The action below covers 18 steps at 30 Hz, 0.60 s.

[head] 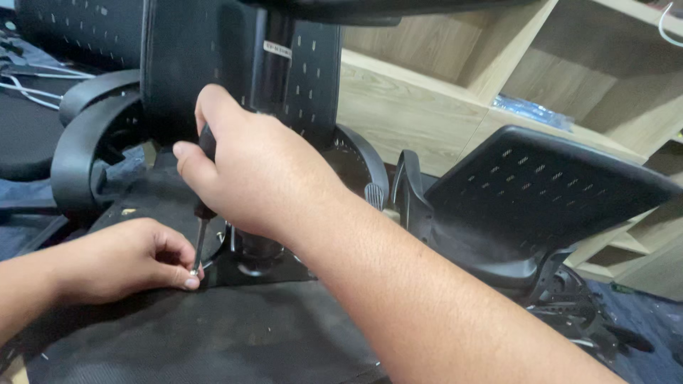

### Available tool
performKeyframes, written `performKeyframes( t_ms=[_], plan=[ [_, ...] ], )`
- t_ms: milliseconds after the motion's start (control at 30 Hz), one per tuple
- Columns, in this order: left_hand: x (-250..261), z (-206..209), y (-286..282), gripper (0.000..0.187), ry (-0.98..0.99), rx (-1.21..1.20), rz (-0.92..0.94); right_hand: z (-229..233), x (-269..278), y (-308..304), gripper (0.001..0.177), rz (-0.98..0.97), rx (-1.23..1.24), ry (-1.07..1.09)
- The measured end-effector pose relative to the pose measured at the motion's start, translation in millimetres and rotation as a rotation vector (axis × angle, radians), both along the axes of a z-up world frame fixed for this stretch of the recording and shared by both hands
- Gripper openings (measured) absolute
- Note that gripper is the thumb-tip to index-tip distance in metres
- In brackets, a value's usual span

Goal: The person uses a screwdriver to tighten screws on the metal base of an office chair. They repeatedly insert and turn the screwdriver to secure the base plate to the chair seat.

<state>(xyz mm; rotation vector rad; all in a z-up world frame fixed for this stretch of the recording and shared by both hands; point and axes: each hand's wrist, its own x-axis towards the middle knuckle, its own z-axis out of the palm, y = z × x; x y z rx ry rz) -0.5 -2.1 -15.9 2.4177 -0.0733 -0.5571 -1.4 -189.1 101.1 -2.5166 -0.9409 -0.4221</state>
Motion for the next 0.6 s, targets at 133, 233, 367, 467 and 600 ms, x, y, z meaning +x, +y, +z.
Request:
performKeyframes(
  t_ms=[133, 233, 367, 467, 600],
  plan=[
    [2, -1, 1, 0.019, -0.034, 0.053, -0.002, -9, -1, -10, 0.038, 0.089, 0.092, -0.136],
    [1, 2, -2, 0.021, -0.067, 0.131, -0.022, -14, -2, -23, 0.034, 0.137, 0.117, -0.122],
    [3, 3, -4, 0.02, -0.015, 0.248, 0.014, -24, -14, -46, 0.032, 0.152, 0.17, -0.013],
    [12, -4, 1, 0.022, -0.043, 0.386, -0.025, -32, -23, -59, 0.033, 0.142, 0.215, -0.004],
    [25, -15, 20, 0.027, -0.064, 0.254, -0.185, -41, -26, -67, 0.032, 0.161, 0.311, 0.002]
  ],
)
